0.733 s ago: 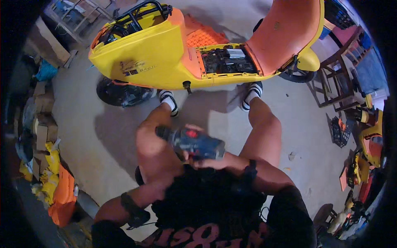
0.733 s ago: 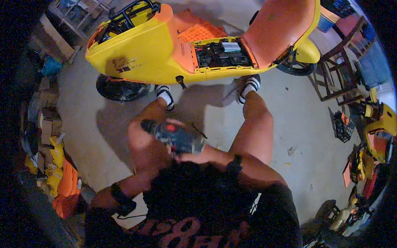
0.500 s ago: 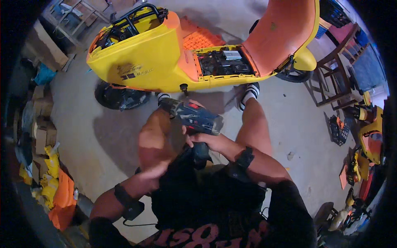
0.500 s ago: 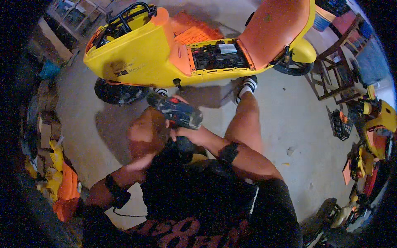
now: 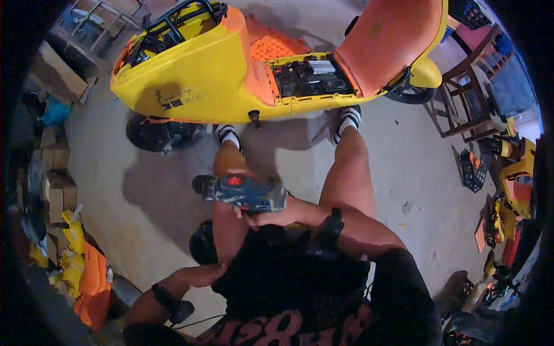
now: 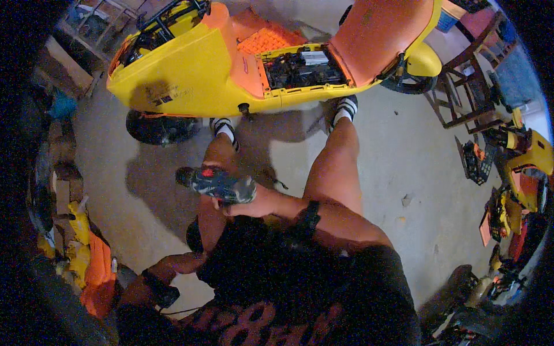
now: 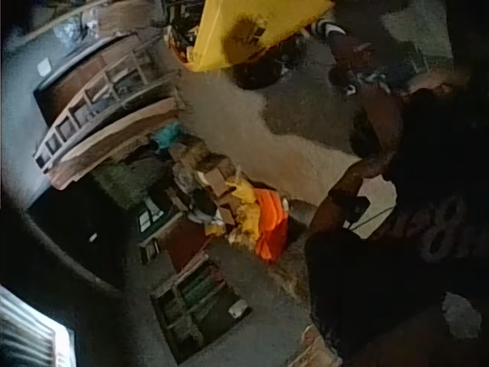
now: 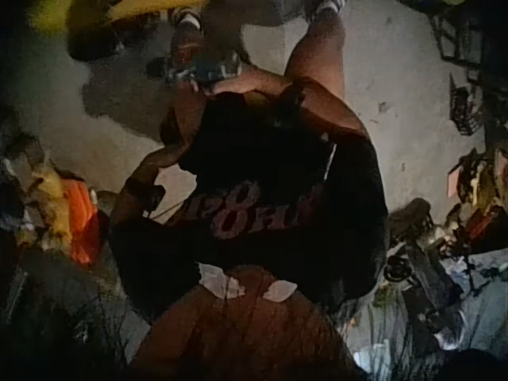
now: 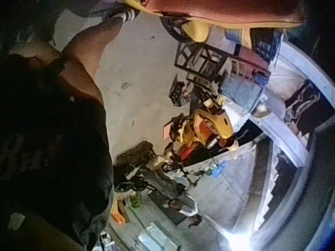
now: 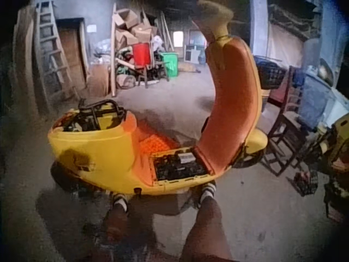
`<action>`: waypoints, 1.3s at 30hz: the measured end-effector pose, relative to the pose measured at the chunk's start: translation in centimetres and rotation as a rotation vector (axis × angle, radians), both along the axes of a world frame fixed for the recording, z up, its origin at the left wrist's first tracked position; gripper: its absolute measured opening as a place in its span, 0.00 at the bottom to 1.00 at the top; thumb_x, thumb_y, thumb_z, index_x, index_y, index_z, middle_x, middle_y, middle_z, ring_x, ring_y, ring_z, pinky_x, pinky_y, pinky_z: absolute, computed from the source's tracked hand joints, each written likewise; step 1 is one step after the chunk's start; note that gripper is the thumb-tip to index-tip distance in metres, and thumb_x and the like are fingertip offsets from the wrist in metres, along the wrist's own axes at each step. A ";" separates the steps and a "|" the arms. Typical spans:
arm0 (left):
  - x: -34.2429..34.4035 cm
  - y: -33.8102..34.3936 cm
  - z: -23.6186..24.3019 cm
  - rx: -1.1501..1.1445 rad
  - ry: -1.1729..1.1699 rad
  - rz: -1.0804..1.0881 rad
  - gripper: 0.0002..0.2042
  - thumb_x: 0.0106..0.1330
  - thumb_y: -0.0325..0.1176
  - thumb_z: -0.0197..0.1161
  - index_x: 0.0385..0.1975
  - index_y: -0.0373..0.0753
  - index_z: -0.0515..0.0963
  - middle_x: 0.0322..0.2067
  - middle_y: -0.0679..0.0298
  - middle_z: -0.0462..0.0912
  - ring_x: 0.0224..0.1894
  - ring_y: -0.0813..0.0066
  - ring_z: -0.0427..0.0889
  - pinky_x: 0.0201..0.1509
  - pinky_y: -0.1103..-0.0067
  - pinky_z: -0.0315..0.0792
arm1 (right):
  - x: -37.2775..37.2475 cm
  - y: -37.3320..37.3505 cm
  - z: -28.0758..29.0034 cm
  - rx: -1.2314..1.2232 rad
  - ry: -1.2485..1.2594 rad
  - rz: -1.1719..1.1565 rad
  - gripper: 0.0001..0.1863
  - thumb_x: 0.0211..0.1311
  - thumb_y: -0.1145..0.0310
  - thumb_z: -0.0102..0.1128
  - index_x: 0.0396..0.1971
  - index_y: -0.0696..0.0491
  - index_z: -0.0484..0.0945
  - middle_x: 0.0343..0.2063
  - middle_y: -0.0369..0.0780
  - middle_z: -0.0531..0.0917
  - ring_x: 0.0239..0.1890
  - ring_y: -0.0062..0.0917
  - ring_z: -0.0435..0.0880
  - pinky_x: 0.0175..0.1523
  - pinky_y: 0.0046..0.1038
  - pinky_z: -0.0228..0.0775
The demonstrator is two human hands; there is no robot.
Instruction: Use a power drill to remove screws and access the battery or electronics compartment of a yellow scooter.
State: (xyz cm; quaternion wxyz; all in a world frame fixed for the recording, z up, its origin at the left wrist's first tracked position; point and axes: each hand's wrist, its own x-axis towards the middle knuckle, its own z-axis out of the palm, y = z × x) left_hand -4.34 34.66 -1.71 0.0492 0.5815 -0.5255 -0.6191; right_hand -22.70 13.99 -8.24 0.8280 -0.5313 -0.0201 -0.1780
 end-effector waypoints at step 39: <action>1.9 -6.8 -7.4 -0.385 -0.415 1.064 0.18 0.62 0.41 0.67 0.21 0.43 0.64 0.21 0.72 0.66 0.24 0.80 0.62 0.28 0.77 0.62 | 1.8 -8.9 -1.5 0.170 0.043 -0.212 0.45 0.51 0.83 0.56 0.70 0.47 0.47 0.38 0.44 0.76 0.28 0.27 0.78 0.33 0.29 0.73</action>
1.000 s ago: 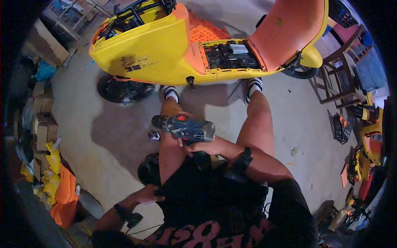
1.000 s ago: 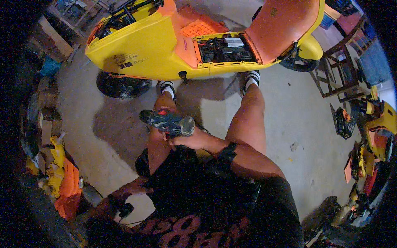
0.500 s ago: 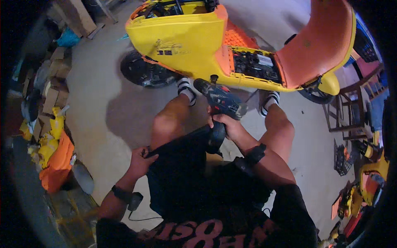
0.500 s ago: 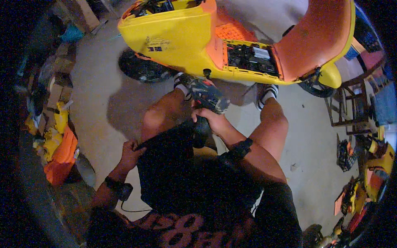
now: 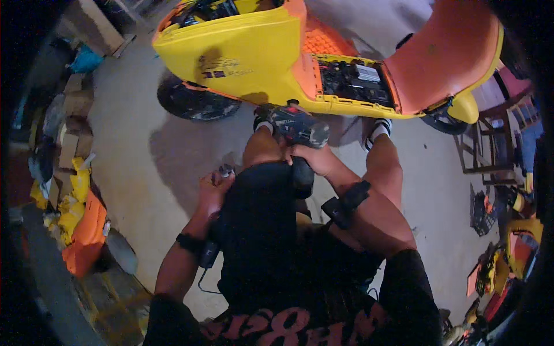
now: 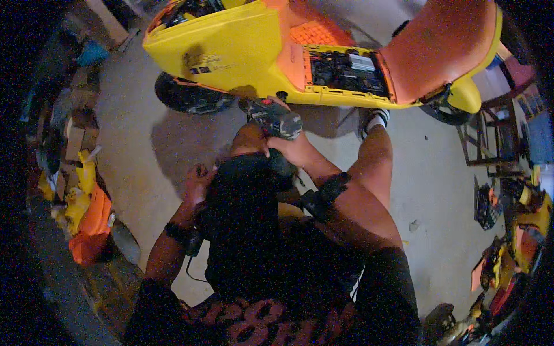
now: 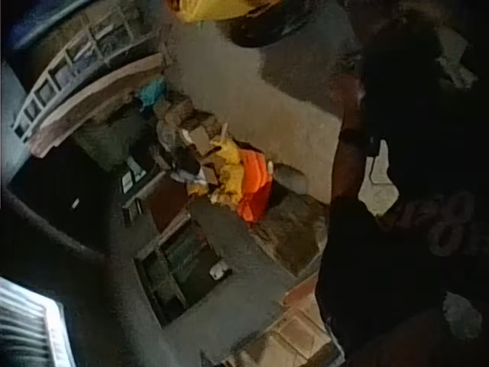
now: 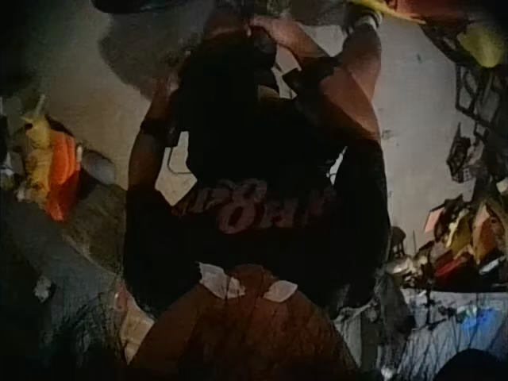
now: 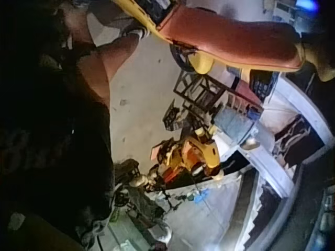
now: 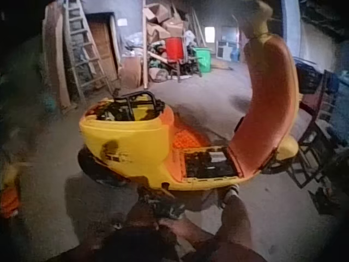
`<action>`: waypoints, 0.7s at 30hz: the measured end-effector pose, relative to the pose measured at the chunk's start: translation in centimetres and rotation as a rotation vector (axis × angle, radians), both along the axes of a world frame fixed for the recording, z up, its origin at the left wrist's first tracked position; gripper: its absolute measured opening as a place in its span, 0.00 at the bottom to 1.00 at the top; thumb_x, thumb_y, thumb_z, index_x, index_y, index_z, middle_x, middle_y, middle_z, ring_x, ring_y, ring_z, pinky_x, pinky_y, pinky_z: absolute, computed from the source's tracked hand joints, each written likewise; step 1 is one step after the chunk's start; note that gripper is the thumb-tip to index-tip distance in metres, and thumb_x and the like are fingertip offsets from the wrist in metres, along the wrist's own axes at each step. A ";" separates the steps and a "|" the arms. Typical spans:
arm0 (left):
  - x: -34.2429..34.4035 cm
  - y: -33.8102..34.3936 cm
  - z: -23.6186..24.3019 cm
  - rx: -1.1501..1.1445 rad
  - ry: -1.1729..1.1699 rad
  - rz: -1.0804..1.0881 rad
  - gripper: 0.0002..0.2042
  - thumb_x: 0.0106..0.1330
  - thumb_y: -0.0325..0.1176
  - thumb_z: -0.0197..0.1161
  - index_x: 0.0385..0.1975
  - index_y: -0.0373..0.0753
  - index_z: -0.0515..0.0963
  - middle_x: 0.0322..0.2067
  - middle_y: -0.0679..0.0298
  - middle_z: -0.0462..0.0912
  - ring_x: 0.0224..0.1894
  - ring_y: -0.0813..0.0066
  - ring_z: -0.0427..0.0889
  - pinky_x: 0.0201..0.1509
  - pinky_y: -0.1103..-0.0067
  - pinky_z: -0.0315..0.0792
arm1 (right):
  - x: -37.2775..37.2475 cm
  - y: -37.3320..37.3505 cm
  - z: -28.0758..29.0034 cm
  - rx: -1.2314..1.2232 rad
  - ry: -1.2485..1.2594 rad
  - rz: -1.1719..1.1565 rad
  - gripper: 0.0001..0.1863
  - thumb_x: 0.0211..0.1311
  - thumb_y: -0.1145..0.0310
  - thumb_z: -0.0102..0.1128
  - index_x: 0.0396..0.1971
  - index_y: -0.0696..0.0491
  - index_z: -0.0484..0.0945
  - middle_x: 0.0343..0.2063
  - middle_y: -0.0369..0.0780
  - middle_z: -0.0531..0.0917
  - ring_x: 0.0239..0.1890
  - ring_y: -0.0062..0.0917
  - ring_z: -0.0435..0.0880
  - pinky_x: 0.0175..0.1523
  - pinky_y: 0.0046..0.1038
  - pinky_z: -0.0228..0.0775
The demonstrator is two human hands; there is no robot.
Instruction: Use a power drill to remove screws and access the battery or electronics compartment of a yellow scooter.
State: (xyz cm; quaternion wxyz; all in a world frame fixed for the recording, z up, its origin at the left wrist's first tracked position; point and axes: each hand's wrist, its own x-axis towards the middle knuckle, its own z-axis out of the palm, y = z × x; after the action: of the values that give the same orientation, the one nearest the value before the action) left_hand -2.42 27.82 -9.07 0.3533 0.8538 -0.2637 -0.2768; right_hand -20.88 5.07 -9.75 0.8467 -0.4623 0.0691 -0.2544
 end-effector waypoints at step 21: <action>-3.0 -1.4 6.2 -0.456 0.001 -0.548 0.08 0.67 0.28 0.56 0.25 0.34 0.72 0.24 0.64 0.73 0.26 0.73 0.72 0.32 0.78 0.68 | -29.4 8.6 5.2 -0.403 0.958 -0.596 0.47 0.49 0.76 0.65 0.69 0.51 0.49 0.49 0.47 0.76 0.40 0.27 0.82 0.42 0.24 0.77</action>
State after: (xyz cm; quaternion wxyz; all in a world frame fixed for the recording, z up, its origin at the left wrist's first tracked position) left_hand -5.39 26.38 -2.88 0.4474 0.6506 -0.5377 -0.2957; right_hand -50.24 13.67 -4.58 0.5090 -0.6377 0.5203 -0.2521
